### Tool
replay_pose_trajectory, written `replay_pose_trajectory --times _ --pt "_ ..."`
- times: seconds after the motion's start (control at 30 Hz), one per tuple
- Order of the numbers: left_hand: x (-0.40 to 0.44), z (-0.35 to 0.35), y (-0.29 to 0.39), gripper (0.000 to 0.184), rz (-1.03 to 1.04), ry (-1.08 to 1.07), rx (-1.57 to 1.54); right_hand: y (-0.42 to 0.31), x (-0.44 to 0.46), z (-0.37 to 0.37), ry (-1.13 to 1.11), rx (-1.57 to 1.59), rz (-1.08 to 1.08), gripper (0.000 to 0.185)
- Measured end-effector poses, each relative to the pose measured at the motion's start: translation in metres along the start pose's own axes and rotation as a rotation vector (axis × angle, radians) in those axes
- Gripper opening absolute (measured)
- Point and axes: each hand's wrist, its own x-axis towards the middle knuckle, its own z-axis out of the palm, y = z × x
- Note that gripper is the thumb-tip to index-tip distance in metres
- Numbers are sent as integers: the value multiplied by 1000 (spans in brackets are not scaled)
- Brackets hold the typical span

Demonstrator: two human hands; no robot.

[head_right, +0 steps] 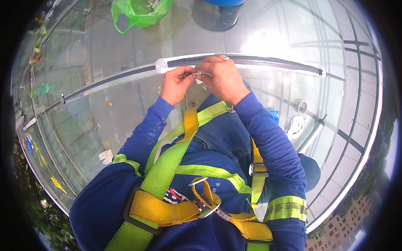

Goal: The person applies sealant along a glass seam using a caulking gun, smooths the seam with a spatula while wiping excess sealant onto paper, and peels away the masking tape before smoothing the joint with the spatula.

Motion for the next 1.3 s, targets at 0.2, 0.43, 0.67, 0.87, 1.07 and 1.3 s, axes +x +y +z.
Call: replay_pose_trajectory --times 0.2,0.43,0.67,0.87,1.07,1.3 --pt "4 0 18 24 -15 54 -191 5 4 7 60 43 97 11" --pt "12 -69 -137 22 -607 869 45 32 -7 -27 256 -47 235 7" --pt "40 -81 -170 25 -638 1085 -412 44 -30 -37 286 -75 287 7" --pt "65 -91 -169 14 -721 1194 -437 50 -38 -36 349 -80 288 8" --pt "74 -54 -167 7 -58 916 13 42 -36 -38 300 -29 316 9" --pt "44 -74 -177 17 -574 1104 582 41 -32 -33 301 16 280 11"
